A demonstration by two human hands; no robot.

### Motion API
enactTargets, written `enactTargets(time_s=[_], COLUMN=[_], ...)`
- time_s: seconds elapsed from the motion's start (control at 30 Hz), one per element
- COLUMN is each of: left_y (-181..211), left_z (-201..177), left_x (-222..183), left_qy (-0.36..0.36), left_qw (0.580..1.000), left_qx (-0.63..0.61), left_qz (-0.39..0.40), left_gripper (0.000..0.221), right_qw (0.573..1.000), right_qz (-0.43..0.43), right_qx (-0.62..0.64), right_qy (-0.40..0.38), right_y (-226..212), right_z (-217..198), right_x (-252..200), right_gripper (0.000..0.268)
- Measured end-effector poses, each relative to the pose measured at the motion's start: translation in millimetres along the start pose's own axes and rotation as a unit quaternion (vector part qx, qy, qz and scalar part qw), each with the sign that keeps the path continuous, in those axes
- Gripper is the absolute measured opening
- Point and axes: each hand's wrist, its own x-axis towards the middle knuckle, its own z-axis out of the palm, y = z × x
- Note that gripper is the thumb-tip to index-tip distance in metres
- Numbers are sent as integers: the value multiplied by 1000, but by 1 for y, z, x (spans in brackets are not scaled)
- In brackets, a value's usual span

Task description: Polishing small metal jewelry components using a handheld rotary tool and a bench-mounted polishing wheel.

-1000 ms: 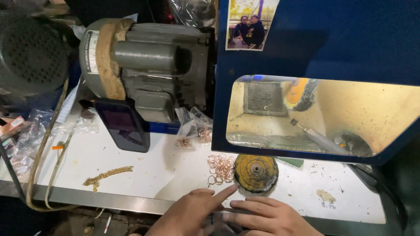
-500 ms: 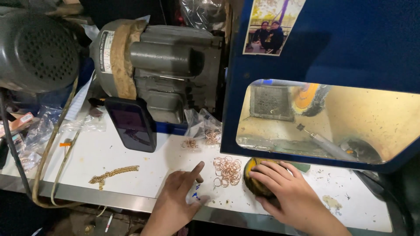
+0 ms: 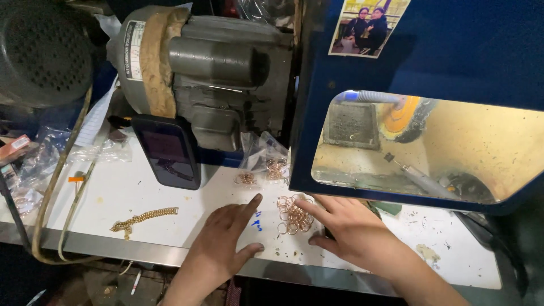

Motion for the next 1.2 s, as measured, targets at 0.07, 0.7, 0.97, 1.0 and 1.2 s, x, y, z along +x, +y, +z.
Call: enactTargets(time_s=[0.07,0.7,0.97,1.0,1.2], left_y=[4,17,22,22,18], left_z=[3,29,32,32,36], left_x=[-1,17,23,23,21], left_qy=[32,123,143,141,117], left_qw=[999,990,986,987,987], left_qx=[-2,-37,-61,-69,-95], left_qz=[26,62,51,46,51], left_gripper=[94,88,84,81,77], right_qw=[999,865,804,806,811], right_qz=[8,412,465,449,431], right_qx=[-3,188,318,337,352], right_qy=[-42,-216,-192,-185,-180], right_y=[2,-31,-38,-34,-33], right_z=[3,-56,-73,-68,-58], right_x=[18,40,40,41,47], right_gripper=[79,41,34,35,53])
